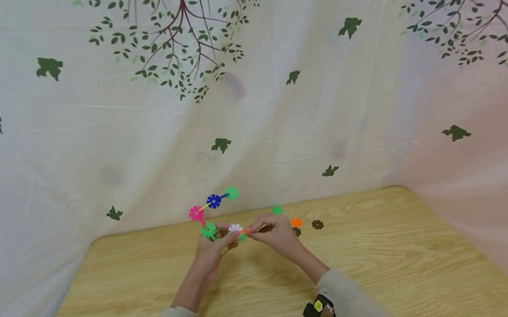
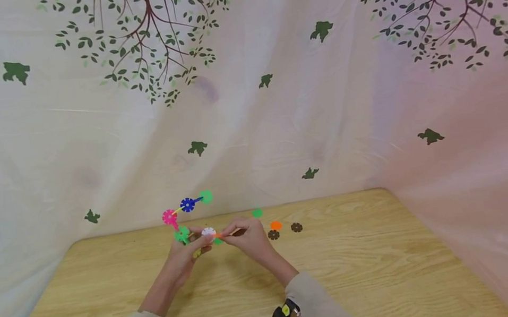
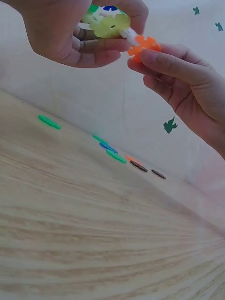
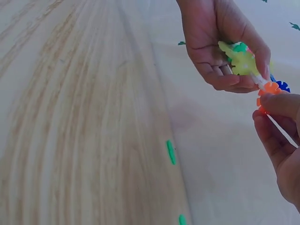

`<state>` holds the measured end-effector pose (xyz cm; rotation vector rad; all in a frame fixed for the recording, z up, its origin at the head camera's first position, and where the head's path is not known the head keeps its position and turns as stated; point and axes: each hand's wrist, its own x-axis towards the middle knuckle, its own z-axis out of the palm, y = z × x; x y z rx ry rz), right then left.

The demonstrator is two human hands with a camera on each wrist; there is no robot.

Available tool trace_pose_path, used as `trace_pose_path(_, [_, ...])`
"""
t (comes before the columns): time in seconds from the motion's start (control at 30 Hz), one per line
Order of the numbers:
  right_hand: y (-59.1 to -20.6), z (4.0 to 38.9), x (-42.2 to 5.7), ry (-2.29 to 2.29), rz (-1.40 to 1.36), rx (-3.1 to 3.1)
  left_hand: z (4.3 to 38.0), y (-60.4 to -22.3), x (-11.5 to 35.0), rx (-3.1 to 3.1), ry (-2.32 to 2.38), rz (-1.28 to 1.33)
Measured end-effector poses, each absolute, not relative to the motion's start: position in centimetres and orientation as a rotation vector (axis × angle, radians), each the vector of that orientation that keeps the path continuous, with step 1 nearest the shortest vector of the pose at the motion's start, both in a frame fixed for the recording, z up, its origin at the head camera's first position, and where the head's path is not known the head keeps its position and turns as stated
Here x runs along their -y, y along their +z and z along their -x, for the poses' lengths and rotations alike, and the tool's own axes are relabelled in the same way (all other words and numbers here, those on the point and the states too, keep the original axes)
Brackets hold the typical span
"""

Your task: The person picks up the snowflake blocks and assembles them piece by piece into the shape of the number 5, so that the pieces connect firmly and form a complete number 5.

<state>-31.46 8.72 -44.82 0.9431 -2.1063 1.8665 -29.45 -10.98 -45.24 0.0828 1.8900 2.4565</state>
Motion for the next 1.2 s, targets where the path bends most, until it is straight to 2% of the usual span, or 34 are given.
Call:
trace_pose_path(0.13, [-44.5,31.6,-9.1,1.891,-0.94,2.127,29.5,-45.0,11.6,-1.872,2.399,-0.123])
trace_pose_path(0.57, [-43.4,32.5,-11.3,1.81,-0.962,2.364,30.6,-45.3,14.7,-1.763,2.457,0.052])
trace_pose_path(0.87, [-44.2,33.2,-12.4,1.671,-1.039,2.498,30.3,-46.3,17.0,-2.044,2.158,0.025])
trace_pose_path(1.1, [-44.8,33.7,-12.6,1.589,-1.096,2.56,30.2,-45.0,16.0,-2.249,2.294,0.103])
trace_pose_path(1.2, [-44.9,33.9,-12.6,1.557,-1.126,2.583,30.1,-44.1,14.6,-2.305,2.338,0.02])
